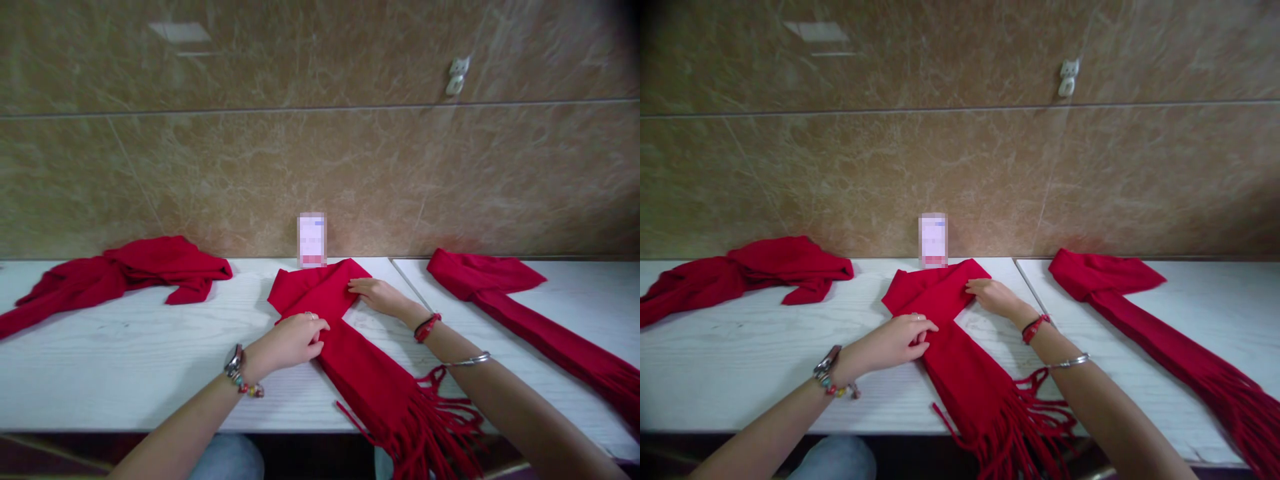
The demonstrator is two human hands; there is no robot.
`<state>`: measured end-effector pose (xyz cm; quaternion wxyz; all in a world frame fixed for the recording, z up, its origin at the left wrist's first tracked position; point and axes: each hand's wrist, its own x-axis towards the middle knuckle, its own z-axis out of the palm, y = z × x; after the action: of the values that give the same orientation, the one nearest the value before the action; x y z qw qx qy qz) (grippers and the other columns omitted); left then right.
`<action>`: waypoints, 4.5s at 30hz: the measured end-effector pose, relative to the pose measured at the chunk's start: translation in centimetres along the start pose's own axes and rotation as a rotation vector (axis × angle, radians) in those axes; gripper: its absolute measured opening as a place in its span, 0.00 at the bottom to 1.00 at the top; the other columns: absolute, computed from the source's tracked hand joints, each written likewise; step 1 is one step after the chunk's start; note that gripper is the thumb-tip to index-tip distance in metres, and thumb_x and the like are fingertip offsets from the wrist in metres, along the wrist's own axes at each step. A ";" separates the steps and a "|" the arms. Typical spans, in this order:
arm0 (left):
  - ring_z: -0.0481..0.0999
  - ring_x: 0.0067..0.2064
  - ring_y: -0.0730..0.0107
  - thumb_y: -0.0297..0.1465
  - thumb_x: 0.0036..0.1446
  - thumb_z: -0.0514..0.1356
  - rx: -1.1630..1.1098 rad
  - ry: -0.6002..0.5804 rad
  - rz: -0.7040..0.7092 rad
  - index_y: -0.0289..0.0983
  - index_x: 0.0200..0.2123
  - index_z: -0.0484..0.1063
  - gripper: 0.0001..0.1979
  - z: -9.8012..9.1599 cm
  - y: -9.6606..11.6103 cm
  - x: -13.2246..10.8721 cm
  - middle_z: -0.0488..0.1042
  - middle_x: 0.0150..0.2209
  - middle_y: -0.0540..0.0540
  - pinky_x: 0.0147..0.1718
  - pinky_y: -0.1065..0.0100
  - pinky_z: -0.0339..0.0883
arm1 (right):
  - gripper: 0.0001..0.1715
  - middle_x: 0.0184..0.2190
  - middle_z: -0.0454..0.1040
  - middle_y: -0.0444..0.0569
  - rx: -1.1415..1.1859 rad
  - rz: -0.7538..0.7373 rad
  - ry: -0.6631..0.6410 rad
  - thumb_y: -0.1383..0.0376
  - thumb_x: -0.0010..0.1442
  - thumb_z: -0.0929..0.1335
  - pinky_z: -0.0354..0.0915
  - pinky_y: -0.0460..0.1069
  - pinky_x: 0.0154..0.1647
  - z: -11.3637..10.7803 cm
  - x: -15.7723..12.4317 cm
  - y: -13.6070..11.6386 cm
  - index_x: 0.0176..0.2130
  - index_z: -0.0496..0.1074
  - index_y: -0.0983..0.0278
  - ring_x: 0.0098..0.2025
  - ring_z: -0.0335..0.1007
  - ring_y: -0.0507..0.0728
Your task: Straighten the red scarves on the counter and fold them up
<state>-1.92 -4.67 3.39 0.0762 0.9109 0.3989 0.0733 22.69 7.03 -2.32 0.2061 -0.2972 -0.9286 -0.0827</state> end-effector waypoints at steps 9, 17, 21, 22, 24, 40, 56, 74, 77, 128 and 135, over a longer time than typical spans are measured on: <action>0.50 0.62 0.57 0.37 0.62 0.47 0.188 0.144 -0.126 0.32 0.58 0.57 0.23 2.3 -1.3 2.3 0.55 0.61 0.38 0.58 0.56 0.49 | 0.23 0.52 0.67 0.57 0.058 0.146 0.244 0.73 0.58 0.56 0.58 0.57 0.57 0.7 2.1 -0.4 0.49 0.68 0.68 0.57 0.59 0.58; 0.45 0.64 0.58 0.39 0.63 0.43 0.202 0.086 -0.178 0.33 0.59 0.54 0.25 3.5 -1.2 2.1 0.50 0.62 0.41 0.59 0.53 0.46 | 0.26 0.62 0.52 0.56 -0.129 0.073 -0.172 0.63 0.65 0.53 0.49 0.67 0.57 3.4 5.3 -1.2 0.61 0.52 0.64 0.63 0.42 0.65; 0.46 0.63 0.57 0.39 0.63 0.44 0.189 0.100 -0.169 0.32 0.60 0.54 0.26 3.6 -1.1 2.1 0.50 0.62 0.39 0.58 0.51 0.46 | 0.26 0.63 0.48 0.56 -0.235 0.262 -0.251 0.63 0.65 0.52 0.50 0.69 0.54 3.5 4.5 2.2 0.61 0.52 0.62 0.64 0.38 0.66; 0.46 0.63 0.57 0.39 0.63 0.44 0.183 0.111 -0.168 0.32 0.60 0.54 0.26 3.7 -1.1 2.1 0.51 0.62 0.39 0.58 0.51 0.46 | 0.26 0.63 0.46 0.56 -0.233 0.307 -0.266 0.63 0.65 0.52 0.50 0.69 0.54 3.5 4.3 2.8 0.61 0.51 0.61 0.64 0.37 0.66; 0.48 0.63 0.58 0.39 0.63 0.44 0.164 0.142 -0.160 0.33 0.59 0.56 0.25 4.0 -1.1 2.1 0.52 0.62 0.40 0.58 0.52 0.47 | 0.26 0.64 0.45 0.54 -0.172 0.402 -0.243 0.63 0.65 0.53 0.49 0.69 0.55 3.3 4.2 3.7 0.61 0.51 0.61 0.64 0.36 0.65; 0.66 0.53 0.58 0.42 0.53 0.56 -0.282 0.450 -0.687 0.29 0.59 0.47 0.36 1.7 -11.3 2.1 0.65 0.52 0.32 0.48 0.65 0.60 | 0.24 0.49 0.70 0.57 0.102 0.636 0.083 0.65 0.57 0.63 0.60 0.58 0.52 -1.0 6.0 1.2 0.54 0.64 0.65 0.51 0.65 0.62; 0.56 0.59 0.53 0.41 0.50 0.60 0.141 0.195 -0.262 0.36 0.51 0.62 0.27 -0.9 -6.2 -0.5 0.57 0.57 0.36 0.53 0.60 0.53 | 0.22 0.54 0.65 0.58 0.151 0.059 -0.261 0.66 0.59 0.64 0.59 0.53 0.55 -4.2 2.6 -14.5 0.53 0.65 0.68 0.55 0.61 0.59; 0.75 0.37 0.61 0.23 0.56 0.50 0.309 0.112 -0.395 0.35 0.41 0.63 0.10 2.2 3.2 -3.1 0.72 0.37 0.41 0.32 0.65 0.68 | 0.11 0.28 0.72 0.50 -0.167 -0.062 -0.093 0.72 0.61 0.61 0.59 0.46 0.31 -2.6 2.4 -13.9 0.30 0.70 0.67 0.30 0.66 0.52; 0.75 0.37 0.60 0.21 0.56 0.48 0.315 0.106 -0.382 0.34 0.41 0.64 0.11 2.4 3.3 -3.0 0.73 0.36 0.40 0.32 0.64 0.69 | 0.12 0.28 0.71 0.50 -0.187 -0.026 -0.072 0.72 0.61 0.60 0.59 0.47 0.31 -2.7 2.3 -14.0 0.29 0.70 0.67 0.30 0.65 0.53; 0.39 0.64 0.51 0.49 0.58 0.45 0.119 -0.022 -0.326 0.31 0.61 0.48 0.35 1.7 -2.4 -2.4 0.44 0.64 0.37 0.58 0.47 0.39 | 0.25 0.62 0.50 0.57 -0.335 0.306 -0.362 0.63 0.64 0.55 0.50 0.73 0.51 -1.6 2.3 -1.9 0.60 0.55 0.61 0.62 0.45 0.68; 0.34 0.65 0.53 0.48 0.60 0.41 0.083 0.062 -0.401 0.34 0.63 0.45 0.34 1.1 -6.3 0.7 0.38 0.65 0.42 0.58 0.49 0.40 | 0.28 0.62 0.51 0.55 -0.199 0.111 -0.199 0.57 0.65 0.52 0.49 0.66 0.57 1.2 6.2 -3.5 0.62 0.48 0.61 0.63 0.42 0.62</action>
<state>-5.70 -0.04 1.11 0.0391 0.8128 0.5772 0.0681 15.66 7.73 -0.79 0.0867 -0.3737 -0.9139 -0.1328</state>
